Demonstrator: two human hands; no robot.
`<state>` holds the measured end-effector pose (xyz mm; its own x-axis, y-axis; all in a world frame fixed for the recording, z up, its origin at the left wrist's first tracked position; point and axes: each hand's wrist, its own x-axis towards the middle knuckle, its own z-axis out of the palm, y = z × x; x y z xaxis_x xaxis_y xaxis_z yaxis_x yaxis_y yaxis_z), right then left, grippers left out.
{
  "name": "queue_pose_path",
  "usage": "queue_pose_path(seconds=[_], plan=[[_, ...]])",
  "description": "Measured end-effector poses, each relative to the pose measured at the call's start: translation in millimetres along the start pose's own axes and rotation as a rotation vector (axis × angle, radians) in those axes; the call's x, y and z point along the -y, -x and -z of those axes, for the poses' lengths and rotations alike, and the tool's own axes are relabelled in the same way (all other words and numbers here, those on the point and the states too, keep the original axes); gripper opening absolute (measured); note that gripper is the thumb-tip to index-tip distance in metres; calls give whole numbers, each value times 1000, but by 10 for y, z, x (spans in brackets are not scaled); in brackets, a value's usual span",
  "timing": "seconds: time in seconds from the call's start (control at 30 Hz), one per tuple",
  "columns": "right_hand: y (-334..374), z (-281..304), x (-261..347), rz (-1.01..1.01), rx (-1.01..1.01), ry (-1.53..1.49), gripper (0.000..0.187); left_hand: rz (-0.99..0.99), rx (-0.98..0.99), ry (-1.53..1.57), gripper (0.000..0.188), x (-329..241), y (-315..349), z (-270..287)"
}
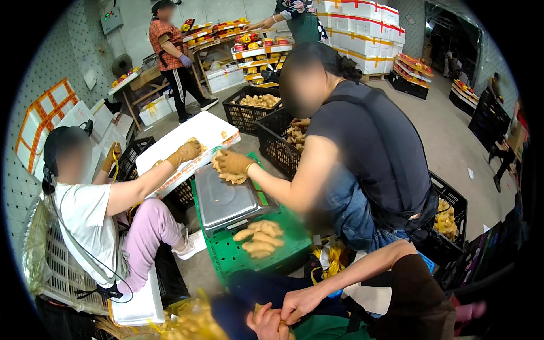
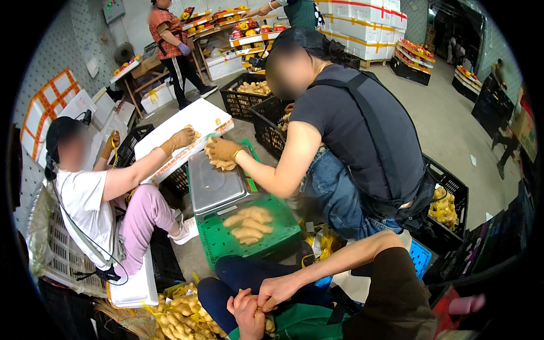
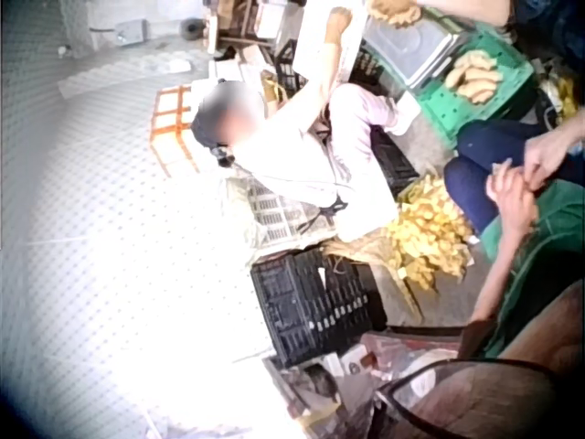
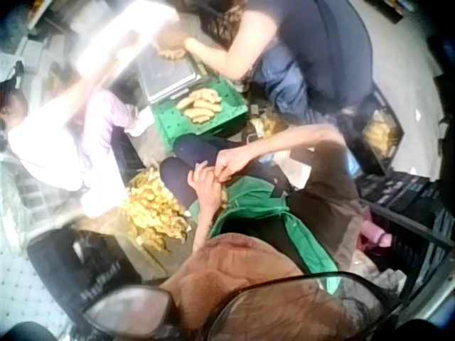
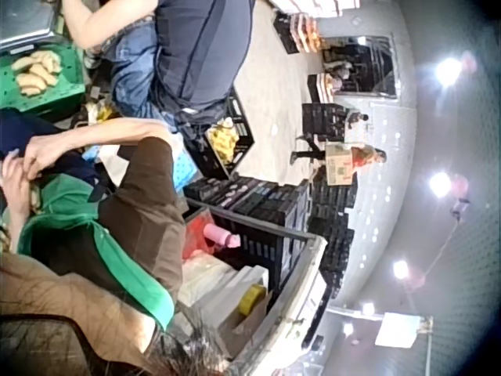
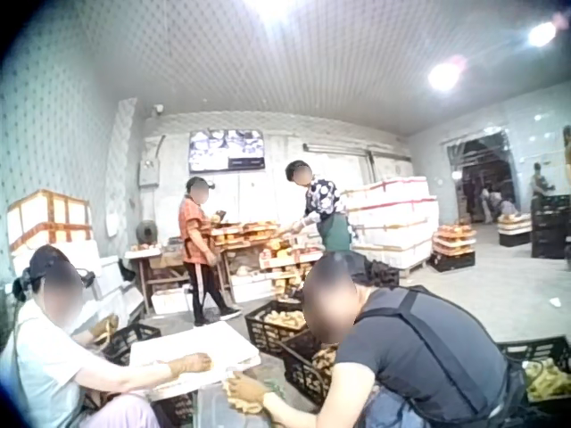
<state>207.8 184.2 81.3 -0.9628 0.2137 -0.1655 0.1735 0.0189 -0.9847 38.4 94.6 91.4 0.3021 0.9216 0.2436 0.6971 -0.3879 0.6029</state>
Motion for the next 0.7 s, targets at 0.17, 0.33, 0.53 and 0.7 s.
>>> queue_pose_path(seconds=[0.17, 0.33, 0.53, 0.7], plan=[[47, -29, -36, -81, 98, -429, 35, -86, -44, 81, 22, 60, 31, -70], [36, -154, 34, -66, -115, -201, 35, -29, -51, 46, 23, 72, 41, 36], [112, -283, 289, -8, -145, -251, 33, -173, 6, 77, 28, -29, 42, 212], [174, -404, 298, 55, 10, -458, 33, -312, -51, 82, 20, -30, 209, 109]])
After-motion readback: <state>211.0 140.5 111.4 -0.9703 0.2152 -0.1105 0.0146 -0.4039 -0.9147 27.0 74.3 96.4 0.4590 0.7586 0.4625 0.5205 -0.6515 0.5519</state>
